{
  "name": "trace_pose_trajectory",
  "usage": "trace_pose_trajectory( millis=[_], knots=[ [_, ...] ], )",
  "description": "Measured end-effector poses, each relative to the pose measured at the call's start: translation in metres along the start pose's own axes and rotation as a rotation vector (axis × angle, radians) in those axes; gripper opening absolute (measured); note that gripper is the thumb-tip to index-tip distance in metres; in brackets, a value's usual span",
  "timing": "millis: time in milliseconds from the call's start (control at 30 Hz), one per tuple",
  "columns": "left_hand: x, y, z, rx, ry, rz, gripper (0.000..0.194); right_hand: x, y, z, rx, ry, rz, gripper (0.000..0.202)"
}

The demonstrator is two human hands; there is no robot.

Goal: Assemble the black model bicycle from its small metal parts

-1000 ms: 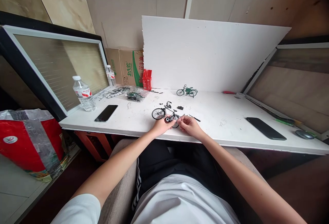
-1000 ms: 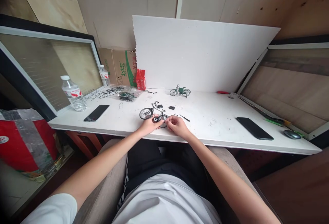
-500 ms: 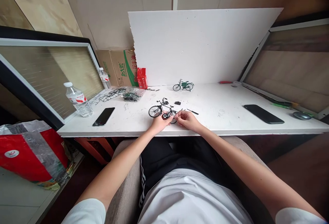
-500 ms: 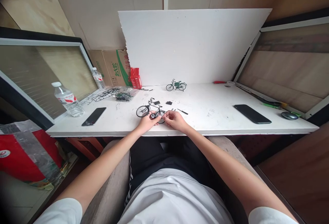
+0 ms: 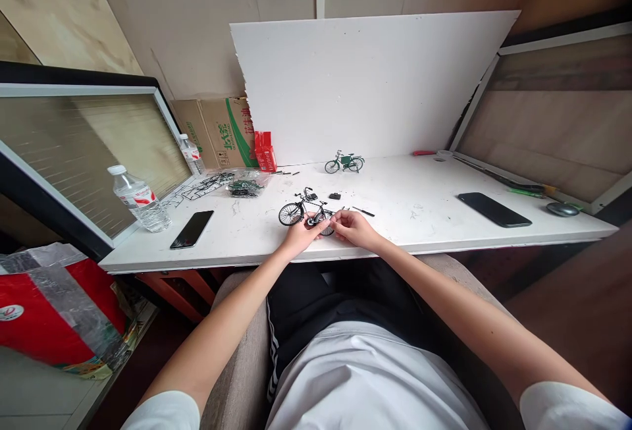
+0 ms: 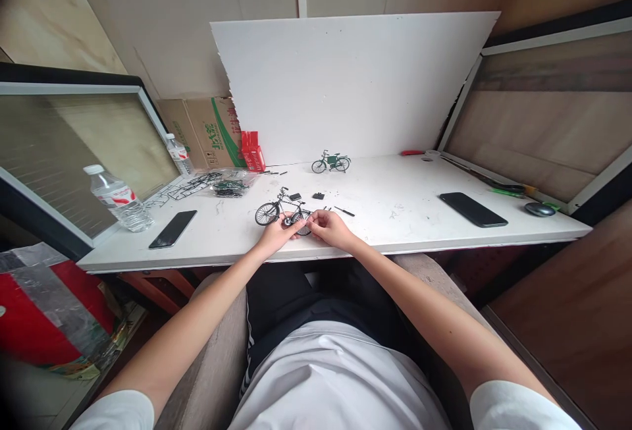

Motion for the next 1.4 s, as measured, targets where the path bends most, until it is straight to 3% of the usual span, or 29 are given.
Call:
trace_pose_trajectory(
  millis=[167, 367, 800, 1400],
  knots=[
    [-0.001, -0.006, -0.005, 0.004, 0.073, -0.015, 0.078, 0.001, -0.001, 0.004, 0.002, -0.003, 0.011, 0.042],
    [0.001, -0.011, -0.013, 0.02, 0.016, -0.001, 0.081, 0.001, -0.001, -0.001, 0.002, 0.001, 0.012, 0.044],
    [0.0, -0.008, -0.008, -0.003, 0.034, -0.032, 0.066, 0.001, -0.002, 0.008, 0.006, -0.025, 0.014, 0.044],
    [-0.002, 0.001, 0.005, 0.044, 0.048, 0.024, 0.055, 0.001, -0.001, 0.005, 0.031, -0.034, 0.039, 0.044]
  ],
)
Point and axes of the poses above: each hand's wrist, its own y-axis away from the middle knuckle, its own x-axis out of the back of the hand, z = x × y, the point moved 6 cm from there along -y, towards the middle knuckle, and after that the axes turned 8 degrees about x, right-handed, at the moved point
